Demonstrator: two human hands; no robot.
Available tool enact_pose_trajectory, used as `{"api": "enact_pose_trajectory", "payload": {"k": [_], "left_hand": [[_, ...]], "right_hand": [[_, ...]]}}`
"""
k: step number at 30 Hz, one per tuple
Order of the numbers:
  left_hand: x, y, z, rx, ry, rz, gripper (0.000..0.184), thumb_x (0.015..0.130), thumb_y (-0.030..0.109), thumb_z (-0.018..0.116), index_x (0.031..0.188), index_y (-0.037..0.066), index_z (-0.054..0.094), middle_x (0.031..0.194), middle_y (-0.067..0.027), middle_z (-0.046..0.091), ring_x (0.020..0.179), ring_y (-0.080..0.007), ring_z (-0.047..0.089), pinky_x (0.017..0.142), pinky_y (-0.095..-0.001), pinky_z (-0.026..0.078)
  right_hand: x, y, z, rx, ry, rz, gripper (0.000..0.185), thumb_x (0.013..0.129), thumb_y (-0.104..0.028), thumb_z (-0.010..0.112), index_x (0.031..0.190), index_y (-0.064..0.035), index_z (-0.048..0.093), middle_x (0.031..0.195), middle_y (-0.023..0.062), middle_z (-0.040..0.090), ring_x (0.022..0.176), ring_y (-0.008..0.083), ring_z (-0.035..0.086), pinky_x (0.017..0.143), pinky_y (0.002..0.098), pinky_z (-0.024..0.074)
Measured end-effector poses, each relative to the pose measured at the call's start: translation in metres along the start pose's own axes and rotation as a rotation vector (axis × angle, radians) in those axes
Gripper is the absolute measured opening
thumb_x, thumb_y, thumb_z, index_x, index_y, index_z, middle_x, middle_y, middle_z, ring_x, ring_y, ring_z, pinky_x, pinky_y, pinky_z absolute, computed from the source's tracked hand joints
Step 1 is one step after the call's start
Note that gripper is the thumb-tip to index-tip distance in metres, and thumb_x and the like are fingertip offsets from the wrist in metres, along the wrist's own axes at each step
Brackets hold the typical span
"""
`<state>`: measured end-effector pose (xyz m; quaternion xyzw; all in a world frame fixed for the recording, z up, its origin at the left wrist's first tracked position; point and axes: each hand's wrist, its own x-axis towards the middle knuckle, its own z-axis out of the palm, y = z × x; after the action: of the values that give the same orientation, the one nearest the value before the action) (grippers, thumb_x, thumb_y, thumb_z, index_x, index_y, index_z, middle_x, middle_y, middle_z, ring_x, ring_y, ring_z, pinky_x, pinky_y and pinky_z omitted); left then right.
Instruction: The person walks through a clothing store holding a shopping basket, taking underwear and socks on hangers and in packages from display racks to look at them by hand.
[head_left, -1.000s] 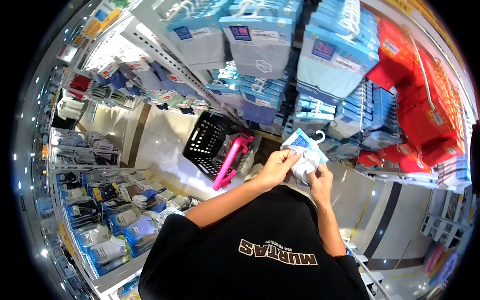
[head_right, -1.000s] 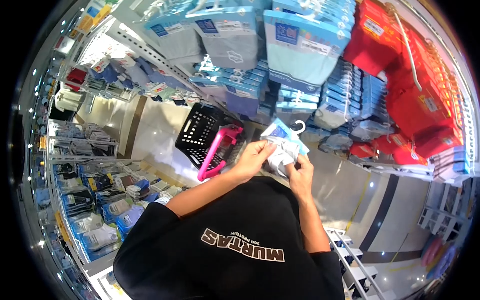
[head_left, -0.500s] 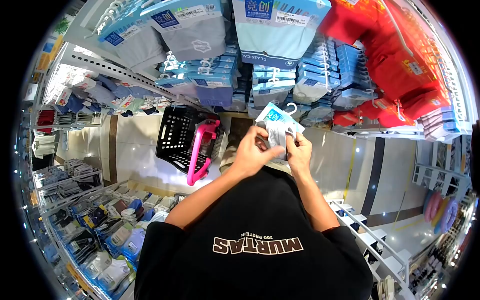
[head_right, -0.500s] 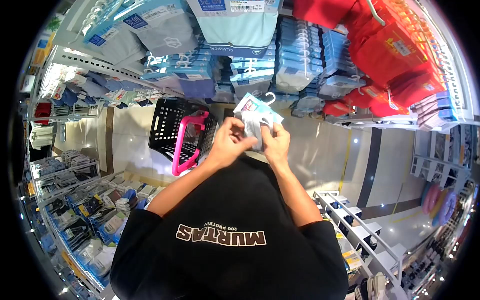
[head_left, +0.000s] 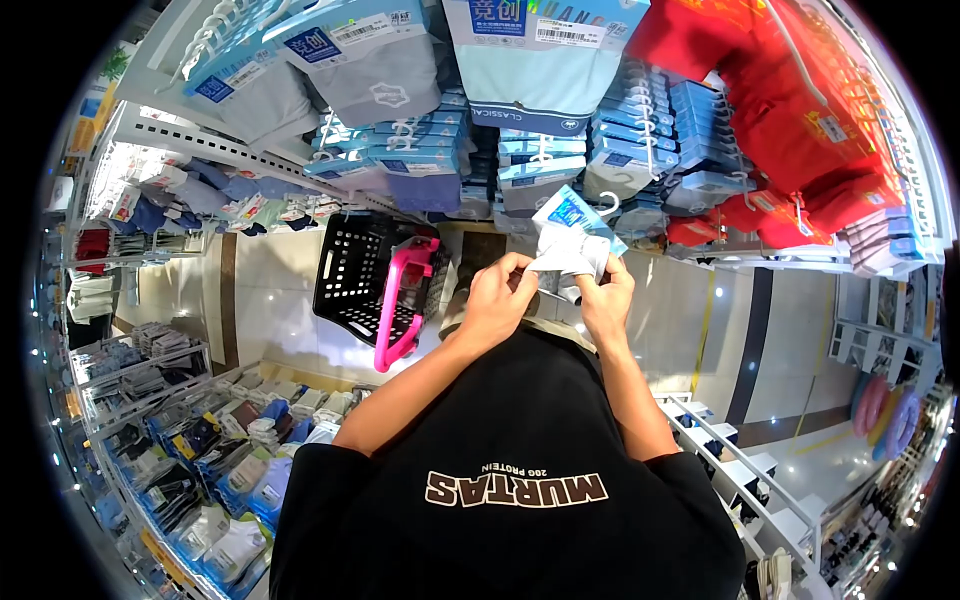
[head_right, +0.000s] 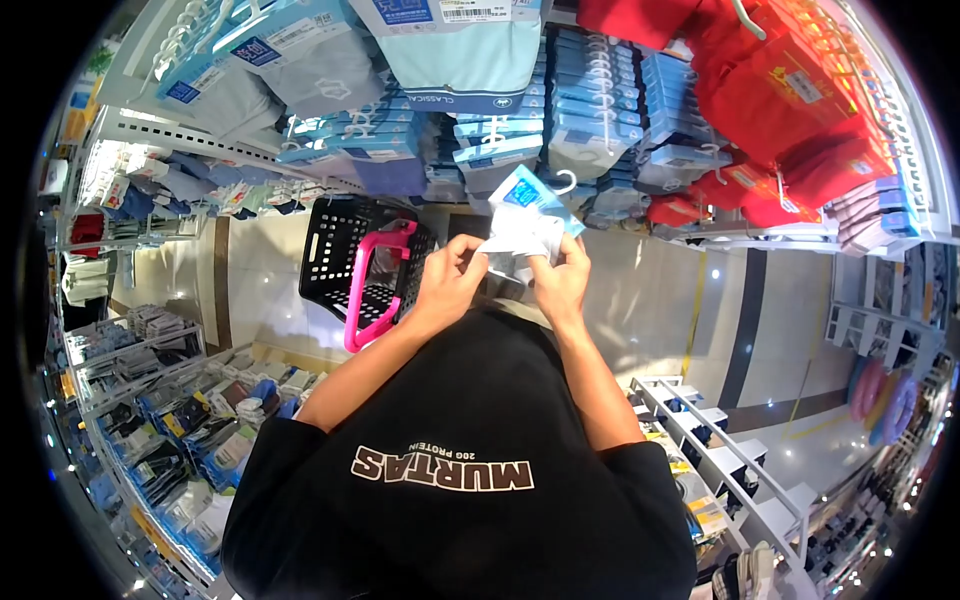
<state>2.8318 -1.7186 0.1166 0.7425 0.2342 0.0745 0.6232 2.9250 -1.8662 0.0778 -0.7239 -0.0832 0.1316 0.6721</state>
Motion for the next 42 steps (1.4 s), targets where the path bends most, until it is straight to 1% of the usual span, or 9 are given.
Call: {"api": "enact_pose_trajectory", "payload": {"k": [4, 7, 11, 16, 22, 24, 33, 37, 42], "left_hand": [[-0.007, 0.009, 0.001, -0.062, 0.023, 0.13, 0.012, 0.09, 0.009, 0.063, 0.094, -0.001, 0.065, 0.077, -0.0052, 0.063, 0.064, -0.0103, 0.057, 0.06, -0.0253, 0.046], [-0.011, 0.022, -0.005, -0.024, -0.086, 0.358, 0.011, 0.091, 0.01, 0.064, 0.095, 0.0, 0.065, 0.085, -0.0046, 0.063, 0.071, -0.0082, 0.057, 0.063, -0.0238, 0.046], [-0.013, 0.003, -0.004, -0.199, -0.089, 0.087, 0.016, 0.093, 0.014, 0.066, 0.092, -0.001, 0.065, 0.076, -0.0013, 0.063, 0.067, -0.0061, 0.055, 0.062, -0.0223, 0.045], [-0.011, -0.012, -0.005, -0.337, -0.055, -0.048, 0.022, 0.096, 0.021, 0.063, 0.092, -0.001, 0.064, 0.075, -0.0014, 0.063, 0.068, -0.0061, 0.056, 0.063, -0.0219, 0.046], [-0.002, -0.025, -0.014, -0.342, -0.036, -0.157, 0.029, 0.1, 0.028, 0.056, 0.097, -0.001, 0.063, 0.085, -0.0067, 0.067, 0.075, -0.0119, 0.064, 0.068, -0.0248, 0.052], [0.0, -0.026, -0.012, -0.487, 0.076, -0.176, 0.035, 0.1, 0.036, 0.056, 0.101, 0.002, 0.063, 0.083, -0.0017, 0.063, 0.074, -0.0091, 0.059, 0.069, -0.0247, 0.048], [0.007, -0.026, -0.024, -0.452, 0.076, -0.14, 0.037, 0.097, 0.029, 0.062, 0.119, 0.0, 0.059, 0.107, -0.007, 0.066, 0.097, -0.0131, 0.061, 0.085, -0.0305, 0.049], [0.007, -0.013, -0.019, -0.397, 0.02, 0.043, 0.051, 0.092, 0.027, 0.069, 0.131, -0.002, 0.052, 0.118, -0.0106, 0.063, 0.106, -0.0152, 0.06, 0.095, -0.0325, 0.047], [0.009, 0.008, -0.021, -0.468, -0.316, -0.071, 0.038, 0.095, 0.023, 0.066, 0.12, -0.004, 0.059, 0.105, -0.0052, 0.067, 0.093, -0.0099, 0.062, 0.085, -0.0266, 0.05]], "right_hand": [[0.006, 0.012, 0.001, 0.04, 0.054, -0.064, 0.018, 0.084, -0.005, 0.068, 0.101, 0.0004, 0.071, 0.094, 0.0067, 0.064, 0.08, 0.0151, 0.06, 0.073, 0.0288, 0.0475], [0.004, 0.01, -0.004, 0.418, 0.05, 0.239, 0.02, 0.094, -0.011, 0.057, 0.107, -0.0003, 0.068, 0.091, 0.0064, 0.066, 0.074, 0.0148, 0.061, 0.069, 0.0266, 0.0494], [0.01, 0.004, -0.031, 1.057, -0.151, 0.605, 0.04, 0.102, -0.033, 0.04, 0.126, -0.006, 0.055, 0.111, 0.0087, 0.066, 0.093, 0.026, 0.066, 0.075, 0.0419, 0.0563], [0.007, -0.005, -0.03, 1.198, -0.098, 0.742, 0.037, 0.1, -0.034, 0.043, 0.125, -0.0116, 0.056, 0.114, 0.0104, 0.065, 0.096, 0.0305, 0.065, 0.074, 0.0519, 0.056], [-0.004, -0.031, -0.009, 0.75, -0.145, 0.425, 0.047, 0.103, -0.041, 0.04, 0.123, -0.0029, 0.059, 0.113, 0.0124, 0.067, 0.098, 0.0225, 0.065, 0.087, 0.0425, 0.0522], [-0.002, -0.017, -0.019, -0.054, -0.184, -0.319, 0.054, 0.102, -0.044, 0.043, 0.102, 0.0016, 0.071, 0.096, 0.0124, 0.07, 0.092, 0.0164, 0.061, 0.085, 0.0326, 0.0477], [-0.006, -0.03, -0.011, 0.248, -0.199, -0.07, 0.023, 0.092, -0.007, 0.065, 0.112, 0.0024, 0.067, 0.115, 0.0103, 0.066, 0.106, 0.0155, 0.06, 0.094, 0.0297, 0.0449], [-0.001, -0.032, -0.014, 0.548, -0.161, 0.175, 0.023, 0.089, -0.002, 0.065, 0.112, 0.0017, 0.066, 0.112, 0.0081, 0.066, 0.103, 0.0151, 0.06, 0.092, 0.0295, 0.0463], [0.001, -0.04, -0.015, 0.687, -0.165, 0.302, 0.023, 0.091, -0.003, 0.063, 0.113, 0.0013, 0.065, 0.112, 0.008, 0.066, 0.103, 0.0156, 0.061, 0.091, 0.0292, 0.0473]]}}
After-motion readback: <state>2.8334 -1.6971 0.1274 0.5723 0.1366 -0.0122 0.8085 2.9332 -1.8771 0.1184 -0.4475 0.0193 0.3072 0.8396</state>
